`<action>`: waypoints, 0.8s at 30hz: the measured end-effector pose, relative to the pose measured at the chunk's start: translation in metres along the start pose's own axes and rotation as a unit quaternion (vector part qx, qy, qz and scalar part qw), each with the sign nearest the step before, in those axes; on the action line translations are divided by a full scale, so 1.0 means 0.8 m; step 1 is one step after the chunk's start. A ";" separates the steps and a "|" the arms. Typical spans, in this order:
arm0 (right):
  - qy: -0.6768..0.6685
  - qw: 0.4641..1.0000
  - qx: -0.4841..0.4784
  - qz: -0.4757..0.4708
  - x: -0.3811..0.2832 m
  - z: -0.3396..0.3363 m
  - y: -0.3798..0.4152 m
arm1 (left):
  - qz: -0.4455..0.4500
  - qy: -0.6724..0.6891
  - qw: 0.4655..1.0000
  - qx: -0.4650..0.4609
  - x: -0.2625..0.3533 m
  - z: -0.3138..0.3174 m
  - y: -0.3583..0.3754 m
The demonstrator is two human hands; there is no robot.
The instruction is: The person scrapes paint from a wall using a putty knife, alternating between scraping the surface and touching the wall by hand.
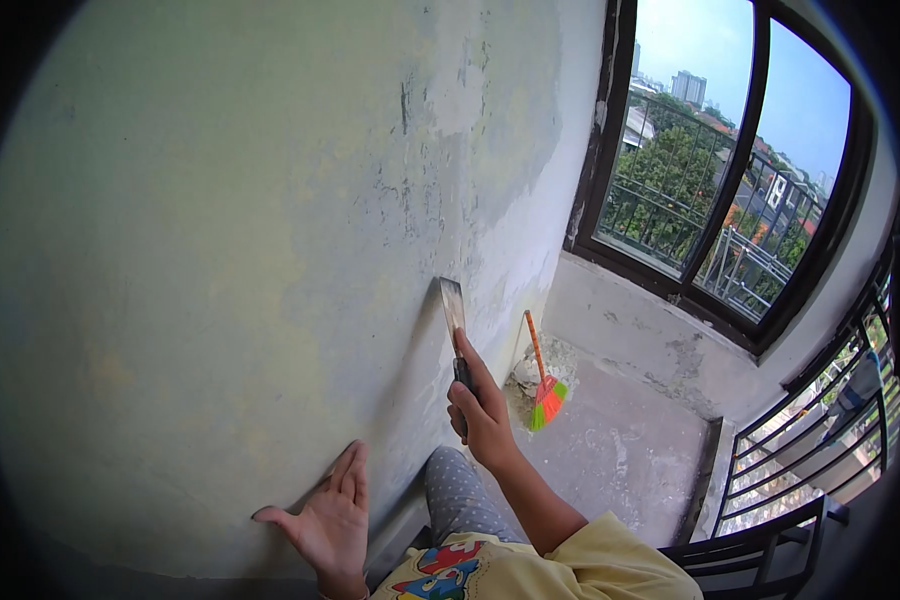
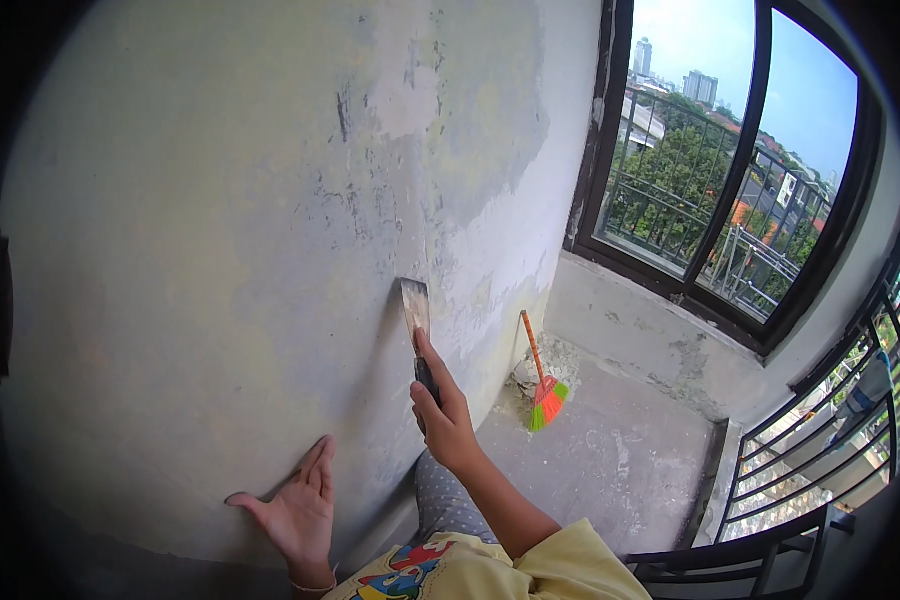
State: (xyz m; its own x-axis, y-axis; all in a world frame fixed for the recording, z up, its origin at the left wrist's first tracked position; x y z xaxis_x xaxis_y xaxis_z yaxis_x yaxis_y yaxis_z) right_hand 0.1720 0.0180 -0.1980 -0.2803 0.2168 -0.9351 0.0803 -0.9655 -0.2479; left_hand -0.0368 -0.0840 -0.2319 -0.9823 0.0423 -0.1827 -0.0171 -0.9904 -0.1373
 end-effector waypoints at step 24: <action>0.073 0.995 0.056 0.025 0.001 0.005 -0.016 | 0.009 -0.129 0.991 -0.014 0.005 -0.006 -0.006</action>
State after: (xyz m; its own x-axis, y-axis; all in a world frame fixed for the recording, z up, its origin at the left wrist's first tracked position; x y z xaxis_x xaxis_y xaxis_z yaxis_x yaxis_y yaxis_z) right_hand 0.1668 0.0302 -0.1945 -0.1362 0.1793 -0.9743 -0.0197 -0.9838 -0.1782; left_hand -0.0402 -0.0781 -0.2367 -0.9975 -0.0151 0.0695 0.0035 -0.9865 -0.1639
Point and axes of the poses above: each hand's wrist, its own y-axis away from the middle knuckle, its own z-axis out of the palm, x = y × z, the point moved 6 cm from there along -y, towards the middle knuckle
